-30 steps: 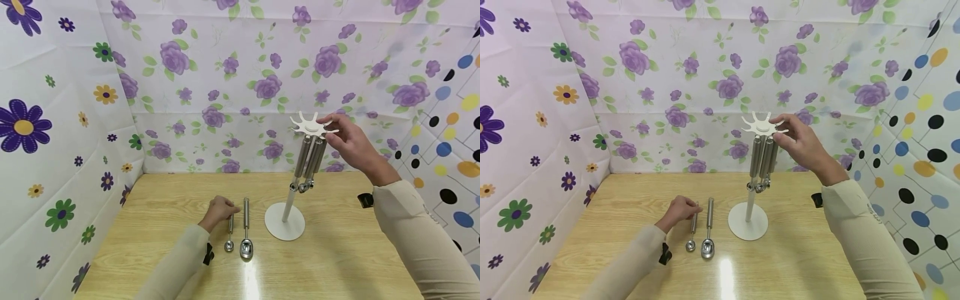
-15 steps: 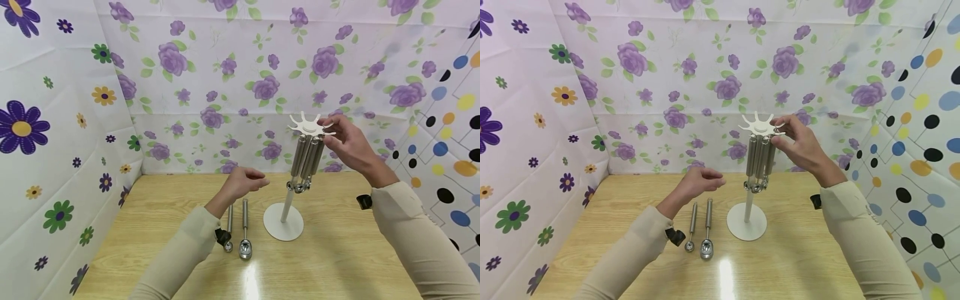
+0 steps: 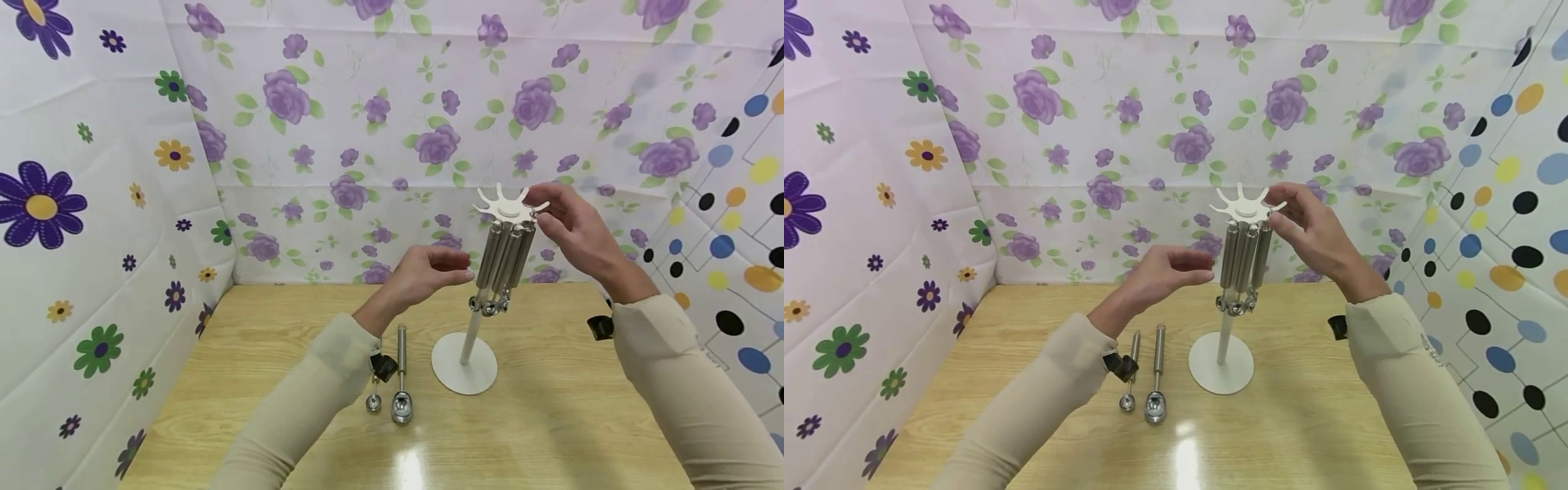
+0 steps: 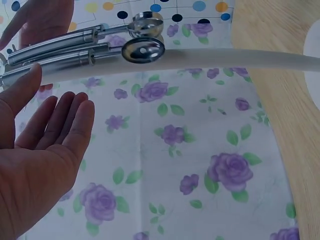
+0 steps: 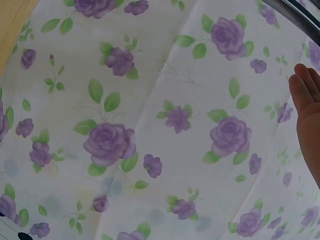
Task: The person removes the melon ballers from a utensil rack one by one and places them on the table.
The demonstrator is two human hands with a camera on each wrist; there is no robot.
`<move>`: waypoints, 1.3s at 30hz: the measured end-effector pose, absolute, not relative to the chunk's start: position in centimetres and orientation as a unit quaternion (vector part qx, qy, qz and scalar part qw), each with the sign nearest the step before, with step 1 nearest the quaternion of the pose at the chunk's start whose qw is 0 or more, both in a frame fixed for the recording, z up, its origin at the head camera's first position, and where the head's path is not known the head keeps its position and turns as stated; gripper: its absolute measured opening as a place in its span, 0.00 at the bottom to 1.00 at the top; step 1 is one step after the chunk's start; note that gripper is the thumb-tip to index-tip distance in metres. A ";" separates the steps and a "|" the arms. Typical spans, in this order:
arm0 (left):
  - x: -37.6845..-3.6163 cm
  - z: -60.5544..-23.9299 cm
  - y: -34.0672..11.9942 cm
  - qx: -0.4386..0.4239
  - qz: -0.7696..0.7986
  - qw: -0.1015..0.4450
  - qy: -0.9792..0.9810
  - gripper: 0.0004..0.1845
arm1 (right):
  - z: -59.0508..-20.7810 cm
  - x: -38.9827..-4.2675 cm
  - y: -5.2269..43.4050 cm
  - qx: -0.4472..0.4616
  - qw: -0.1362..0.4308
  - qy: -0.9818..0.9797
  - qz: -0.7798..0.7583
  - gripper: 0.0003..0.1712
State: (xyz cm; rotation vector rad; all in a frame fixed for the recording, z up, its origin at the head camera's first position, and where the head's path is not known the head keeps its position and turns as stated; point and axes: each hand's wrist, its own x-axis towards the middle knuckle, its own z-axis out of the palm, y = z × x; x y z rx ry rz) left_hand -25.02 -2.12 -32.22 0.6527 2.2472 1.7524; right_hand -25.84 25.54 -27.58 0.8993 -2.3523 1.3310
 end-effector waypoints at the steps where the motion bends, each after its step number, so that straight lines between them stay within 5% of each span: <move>1: -25.1 -32.1 -1.9 0.226 0.597 0.107 0.762 0.21 | -27.4 -25.9 25.6 0.313 0.144 -0.821 0.456 0.26; 39: -24.8 -30.8 -0.9 0.270 0.605 0.089 0.743 0.15 | -26.7 -26.6 25.9 0.298 0.107 -0.854 0.414 0.28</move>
